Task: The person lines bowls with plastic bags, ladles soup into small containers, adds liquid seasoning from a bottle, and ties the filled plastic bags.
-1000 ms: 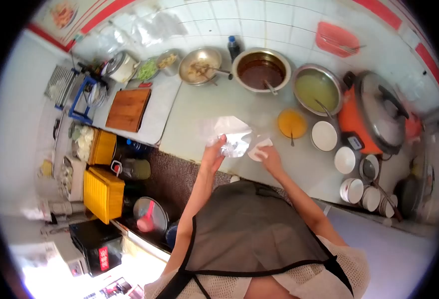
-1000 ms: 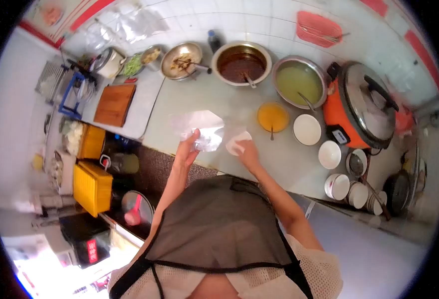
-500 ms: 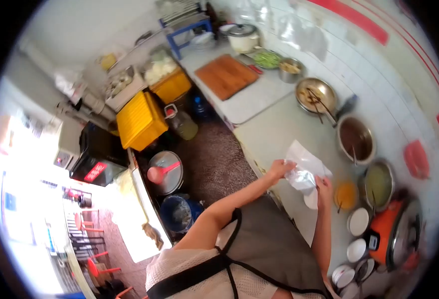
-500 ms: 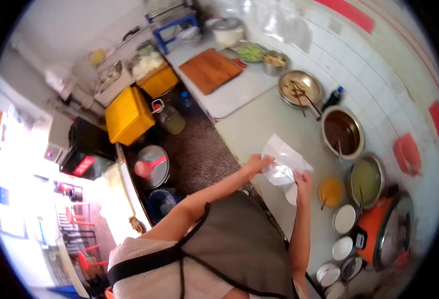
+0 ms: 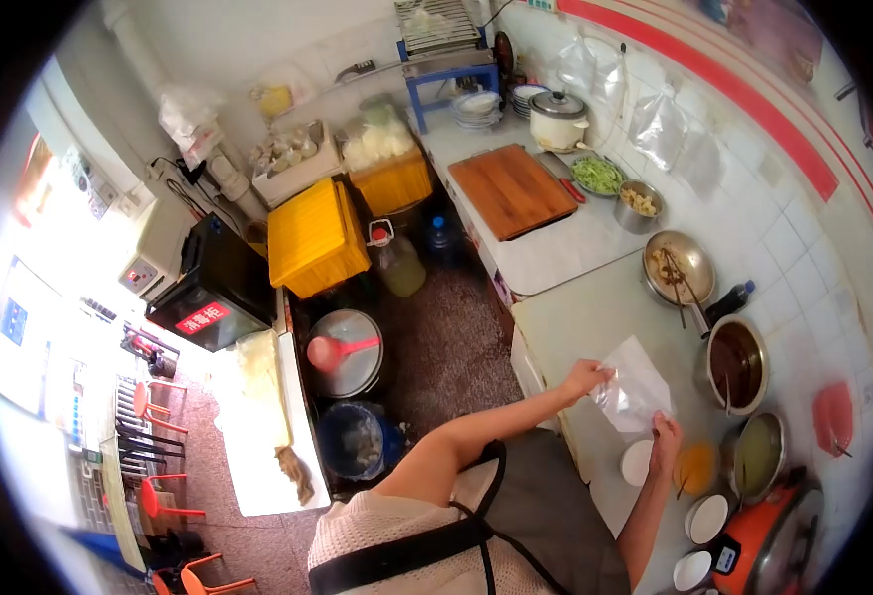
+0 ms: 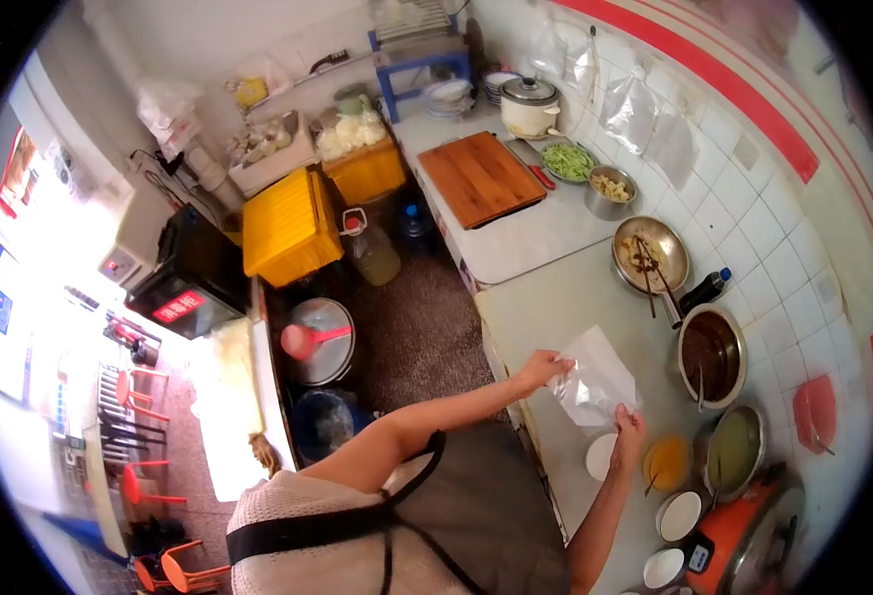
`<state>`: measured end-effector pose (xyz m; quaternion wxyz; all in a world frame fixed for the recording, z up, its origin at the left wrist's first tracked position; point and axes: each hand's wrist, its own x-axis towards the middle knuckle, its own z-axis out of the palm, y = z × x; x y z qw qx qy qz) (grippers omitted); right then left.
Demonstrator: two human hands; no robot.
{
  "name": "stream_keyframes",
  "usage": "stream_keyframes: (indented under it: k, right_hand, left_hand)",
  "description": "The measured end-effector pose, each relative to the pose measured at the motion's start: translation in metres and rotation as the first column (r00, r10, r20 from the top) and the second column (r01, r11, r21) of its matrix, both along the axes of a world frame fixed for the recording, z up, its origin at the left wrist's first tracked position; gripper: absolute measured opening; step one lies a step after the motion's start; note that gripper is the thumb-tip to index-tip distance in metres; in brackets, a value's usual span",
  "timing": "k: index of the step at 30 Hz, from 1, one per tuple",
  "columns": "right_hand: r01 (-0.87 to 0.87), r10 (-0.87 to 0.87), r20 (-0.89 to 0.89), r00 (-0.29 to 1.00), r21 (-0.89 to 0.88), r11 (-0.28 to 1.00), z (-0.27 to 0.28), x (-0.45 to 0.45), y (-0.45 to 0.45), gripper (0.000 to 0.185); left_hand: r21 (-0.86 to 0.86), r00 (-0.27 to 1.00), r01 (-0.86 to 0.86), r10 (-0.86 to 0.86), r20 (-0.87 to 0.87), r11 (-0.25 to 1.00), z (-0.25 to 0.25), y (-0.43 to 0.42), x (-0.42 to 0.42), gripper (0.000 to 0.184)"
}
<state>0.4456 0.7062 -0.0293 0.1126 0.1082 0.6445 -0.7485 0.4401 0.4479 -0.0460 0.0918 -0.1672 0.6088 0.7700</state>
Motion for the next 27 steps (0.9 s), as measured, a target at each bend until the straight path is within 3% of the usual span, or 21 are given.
stream_keyframes:
  k: [2,5,7,10,11,12,13,14,15,16,18,19,20,21,22,23,24,25,26,27]
  right_hand:
    - [0.014,-0.014,-0.022,1.0,0.02,1.0,-0.002,-0.005,-0.002,0.019]
    - [-0.012,0.018,0.049,0.999,-0.128,0.992,-0.011,-0.014,-0.001,0.016]
    - [0.018,0.017,0.094,0.995,-0.362,0.932,-0.002,-0.01,-0.008,0.016]
    - [-0.058,0.066,0.041,0.997,-0.172,0.983,-0.025,-0.022,0.003,0.022]
    - [-0.08,0.089,0.027,0.996,-0.233,0.969,-0.037,-0.028,0.013,0.021]
    - [0.012,0.003,0.069,0.998,-0.216,0.976,-0.02,-0.02,0.011,0.018]
    - [0.09,-0.074,0.086,0.994,-0.202,0.975,-0.008,-0.019,0.008,0.015]
    - [0.115,-0.111,0.036,0.993,-0.146,0.983,0.001,-0.014,0.008,0.018]
    - [0.208,-0.204,0.047,0.978,-0.131,0.969,0.006,-0.011,0.012,0.018]
    - [0.22,-0.221,0.004,0.975,-0.117,0.969,0.009,-0.01,0.016,0.019]
    - [0.257,-0.262,-0.04,0.964,-0.094,0.962,0.018,-0.003,0.025,0.02]
    - [0.286,-0.289,-0.037,0.957,-0.072,0.955,0.023,0.0,0.031,0.019]
    - [0.306,-0.308,-0.035,0.951,-0.052,0.951,0.027,0.002,0.037,0.018]
    - [0.326,-0.328,-0.034,0.944,-0.05,0.944,0.03,0.006,0.042,0.018]
    - [0.314,-0.315,-0.065,0.947,-0.02,0.949,0.032,0.011,0.048,0.017]
    - [0.299,-0.297,-0.095,0.95,0.005,0.954,0.032,0.015,0.056,0.016]
    - [0.312,-0.31,-0.096,0.946,0.004,0.95,0.036,0.019,0.062,0.016]
    - [0.253,-0.239,-0.133,0.962,0.096,0.963,0.042,0.023,0.066,0.016]
    - [0.193,-0.163,-0.164,0.973,0.189,0.963,0.049,0.026,0.069,0.015]
    - [0.204,-0.174,-0.162,0.971,0.185,0.961,0.055,0.028,0.069,0.015]
  left_hand:
    - [-0.061,1.0,-0.006,0.006,-0.002,0.998,-0.01,-0.005,-0.011,0.024]
    - [-0.176,0.991,-0.117,0.104,-0.082,0.977,-0.025,-0.014,-0.025,0.024]
    - [-0.208,0.995,-0.098,0.102,0.009,0.973,-0.027,-0.026,-0.035,0.023]
    - [-0.166,0.993,-0.115,0.109,-0.049,0.979,-0.048,-0.042,-0.047,0.019]
    - [-0.315,0.995,0.013,-0.044,-0.09,0.949,-0.077,-0.052,-0.062,0.018]
    - [-0.058,0.974,0.024,-0.037,-0.224,0.998,-0.07,-0.063,-0.056,0.02]
    - [-0.372,0.982,0.094,-0.146,-0.116,0.923,-0.066,-0.067,-0.069,0.02]
    - [-0.156,0.971,-0.043,0.005,-0.237,0.987,-0.078,-0.072,-0.073,0.021]
    - [-0.361,0.992,-0.011,-0.036,-0.122,0.932,-0.047,-0.077,-0.08,0.02]
    - [-0.197,0.982,-0.174,0.156,-0.104,0.965,-0.058,-0.083,-0.09,0.018]
    - [-0.273,0.971,-0.219,0.182,-0.155,0.937,-0.096,-0.113,-0.121,0.018]
    - [-0.57,0.963,-0.267,0.193,-0.187,0.777,-0.084,-0.115,-0.125,0.021]
    - [-0.453,0.97,-0.244,0.227,-0.092,0.858,-0.131,-0.142,-0.15,0.032]
    - [-0.78,0.965,-0.225,0.242,-0.097,0.585,-0.112,-0.136,-0.145,0.047]
    - [-0.757,0.959,-0.264,0.243,-0.143,0.598,-0.112,-0.136,-0.146,0.06]
    - [-0.757,0.962,-0.257,0.23,-0.144,0.601,-0.116,-0.127,-0.144,0.06]
    - [-0.901,0.896,-0.338,0.385,-0.221,0.271,-0.07,-0.099,-0.126,0.06]
    - [-0.936,0.802,-0.337,0.491,-0.34,-0.098,-0.031,-0.071,-0.107,0.061]
    - [-0.937,0.807,-0.337,0.482,-0.34,-0.096,-0.018,-0.051,-0.096,0.061]
    - [-0.912,0.913,-0.366,0.264,-0.312,0.187,-0.01,-0.034,-0.086,0.057]
